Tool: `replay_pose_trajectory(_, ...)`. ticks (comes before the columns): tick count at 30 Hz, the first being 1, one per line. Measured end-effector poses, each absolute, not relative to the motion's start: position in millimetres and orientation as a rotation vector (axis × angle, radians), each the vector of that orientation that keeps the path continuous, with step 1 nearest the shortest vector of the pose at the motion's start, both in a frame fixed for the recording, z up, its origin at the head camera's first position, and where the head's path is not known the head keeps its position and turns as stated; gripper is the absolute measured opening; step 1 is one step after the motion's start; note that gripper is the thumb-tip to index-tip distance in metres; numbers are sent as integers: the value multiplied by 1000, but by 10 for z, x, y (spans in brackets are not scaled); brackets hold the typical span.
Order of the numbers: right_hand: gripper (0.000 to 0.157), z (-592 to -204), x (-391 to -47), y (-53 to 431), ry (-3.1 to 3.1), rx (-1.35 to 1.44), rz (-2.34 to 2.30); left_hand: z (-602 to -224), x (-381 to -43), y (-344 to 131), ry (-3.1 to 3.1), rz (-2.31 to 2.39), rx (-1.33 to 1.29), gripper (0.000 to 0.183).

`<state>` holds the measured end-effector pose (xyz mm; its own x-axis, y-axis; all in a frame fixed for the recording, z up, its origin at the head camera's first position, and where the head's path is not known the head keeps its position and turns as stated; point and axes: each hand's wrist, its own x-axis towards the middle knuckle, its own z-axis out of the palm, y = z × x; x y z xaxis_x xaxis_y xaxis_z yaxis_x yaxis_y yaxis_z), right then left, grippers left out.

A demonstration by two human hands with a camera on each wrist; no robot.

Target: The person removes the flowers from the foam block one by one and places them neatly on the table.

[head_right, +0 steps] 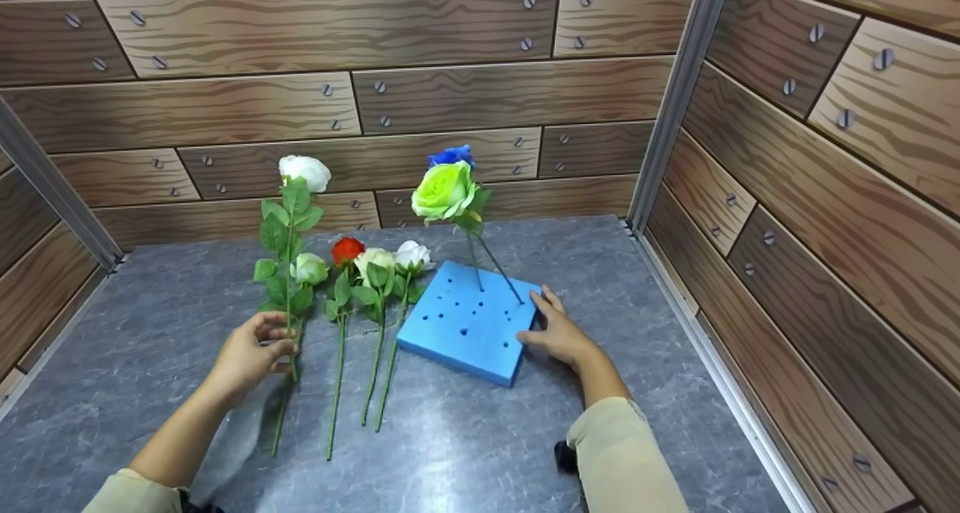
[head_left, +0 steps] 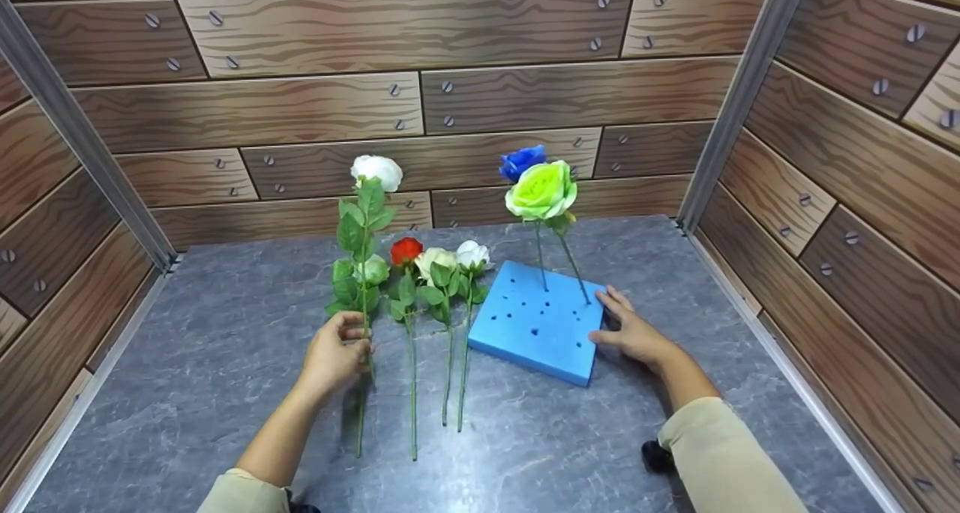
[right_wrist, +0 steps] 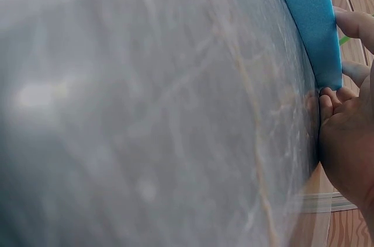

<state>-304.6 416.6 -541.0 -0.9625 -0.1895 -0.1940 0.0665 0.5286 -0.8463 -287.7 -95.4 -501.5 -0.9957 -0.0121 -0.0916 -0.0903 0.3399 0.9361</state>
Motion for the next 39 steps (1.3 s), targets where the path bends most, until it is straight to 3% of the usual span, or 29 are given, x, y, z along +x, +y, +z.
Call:
replay_pose_trajectory(35,103,-5408,-3047,4156,2515,-80,-1397,-5102,-2841,-1842,2191,1646,-46,42)
replay_pose_trajectory(39,103,-5406,-3052,4155,2526,-80,-1382,-5096,-2819,-1901,2188,1612,-52,36)
